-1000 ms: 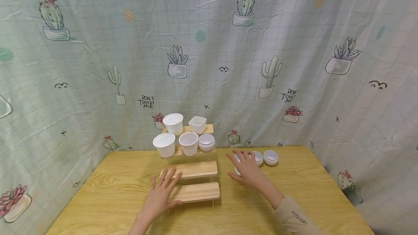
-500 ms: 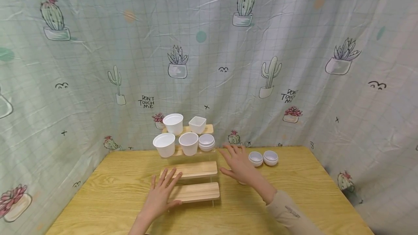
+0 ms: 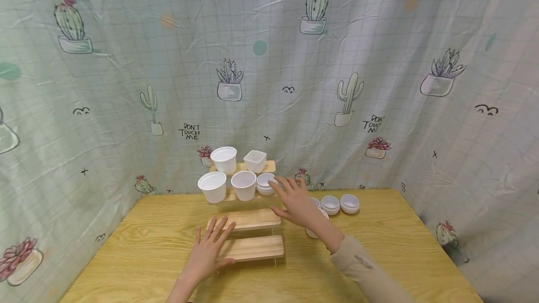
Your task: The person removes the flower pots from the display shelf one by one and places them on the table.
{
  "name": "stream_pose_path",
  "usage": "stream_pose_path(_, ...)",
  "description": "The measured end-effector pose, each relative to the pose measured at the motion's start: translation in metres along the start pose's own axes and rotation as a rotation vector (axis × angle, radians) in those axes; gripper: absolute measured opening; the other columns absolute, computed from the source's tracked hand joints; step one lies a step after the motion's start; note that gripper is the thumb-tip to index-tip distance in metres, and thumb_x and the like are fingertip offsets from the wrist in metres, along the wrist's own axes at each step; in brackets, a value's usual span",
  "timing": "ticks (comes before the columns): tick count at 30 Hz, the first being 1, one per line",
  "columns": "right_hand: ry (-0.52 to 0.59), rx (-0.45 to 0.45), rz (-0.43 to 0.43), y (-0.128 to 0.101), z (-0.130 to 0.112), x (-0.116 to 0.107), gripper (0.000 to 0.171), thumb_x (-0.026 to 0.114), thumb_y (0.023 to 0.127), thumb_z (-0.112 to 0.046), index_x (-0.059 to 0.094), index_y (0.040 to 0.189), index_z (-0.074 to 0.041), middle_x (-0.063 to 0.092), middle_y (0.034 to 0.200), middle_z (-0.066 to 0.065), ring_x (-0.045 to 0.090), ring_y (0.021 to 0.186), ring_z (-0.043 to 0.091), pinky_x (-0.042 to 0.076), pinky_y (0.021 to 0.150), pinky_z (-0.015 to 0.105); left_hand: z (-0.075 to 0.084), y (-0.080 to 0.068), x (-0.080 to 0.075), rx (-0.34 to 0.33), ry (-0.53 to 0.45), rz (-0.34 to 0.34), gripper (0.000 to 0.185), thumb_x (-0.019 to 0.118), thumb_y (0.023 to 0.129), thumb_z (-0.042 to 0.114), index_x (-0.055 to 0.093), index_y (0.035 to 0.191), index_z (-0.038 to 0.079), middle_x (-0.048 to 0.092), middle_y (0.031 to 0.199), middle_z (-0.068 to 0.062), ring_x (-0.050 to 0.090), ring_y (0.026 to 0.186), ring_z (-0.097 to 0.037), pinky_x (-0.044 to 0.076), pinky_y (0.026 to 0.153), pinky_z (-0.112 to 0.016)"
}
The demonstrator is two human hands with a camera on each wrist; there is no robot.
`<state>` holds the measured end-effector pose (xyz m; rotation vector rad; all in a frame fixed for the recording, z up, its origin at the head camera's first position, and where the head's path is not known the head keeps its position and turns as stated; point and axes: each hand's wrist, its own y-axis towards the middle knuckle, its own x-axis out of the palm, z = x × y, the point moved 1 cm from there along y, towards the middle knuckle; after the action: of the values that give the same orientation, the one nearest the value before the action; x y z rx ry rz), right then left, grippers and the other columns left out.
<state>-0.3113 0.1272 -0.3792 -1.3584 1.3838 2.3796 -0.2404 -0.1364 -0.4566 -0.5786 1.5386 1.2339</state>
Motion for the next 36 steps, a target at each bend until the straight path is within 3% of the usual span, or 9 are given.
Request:
stream_pose_path(6, 0.01, 0.0, -0.016, 0.009, 0.001, 0.004, 0.06, 0.034, 0.088, -0.053, 0.044, 0.129, -0.011, 0.048, 0.127, 0.013, 0.047, 0.105, 0.026, 0.035, 0.081, 0.049, -0.002, -0.001, 0.002, -0.007, 0.004, -0.023, 0.088, 0.069, 0.062, 0.053, 0.036, 0.137, 0.021, 0.031, 0.144, -0.007, 0.028, 0.132, -0.037, 0.021, 0.099, -0.067)
stream_pose_path(13, 0.026, 0.041, -0.044, 0.016, 0.0, 0.014, 0.063, 0.064, 0.079, -0.039, 0.042, 0.131, -0.01, 0.046, 0.129, 0.015, 0.045, 0.109, 0.028, 0.033, 0.083, 0.05, -0.003, -0.001, 0.004, -0.017, -0.008, -0.038, 0.089, 0.069, 0.062, 0.053, 0.034, 0.138, 0.022, 0.029, 0.145, -0.007, 0.025, 0.133, -0.036, 0.019, 0.099, -0.068)
stream_pose_path(23, 0.015, 0.102, -0.038, 0.024, -0.001, 0.029, 0.061, 0.065, 0.078, -0.04, 0.045, 0.129, -0.012, 0.046, 0.131, 0.015, 0.043, 0.115, 0.03, 0.036, 0.084, 0.054, -0.002, -0.002, 0.004, -0.004, -0.01, 0.005, 0.088, 0.07, 0.061, 0.052, 0.037, 0.136, 0.021, 0.033, 0.143, -0.007, 0.028, 0.131, -0.037, 0.021, 0.096, -0.07)
stream_pose_path(36, -0.007, 0.099, 0.007, 0.029, -0.004, 0.04, 0.061, 0.071, 0.073, -0.036, 0.049, 0.124, -0.011, 0.052, 0.122, 0.015, 0.049, 0.103, 0.03, 0.038, 0.078, 0.051, -0.002, -0.002, 0.005, 0.011, -0.003, 0.033, 0.089, 0.071, 0.06, 0.052, 0.037, 0.136, 0.021, 0.033, 0.142, -0.008, 0.029, 0.13, -0.038, 0.021, 0.095, -0.071)
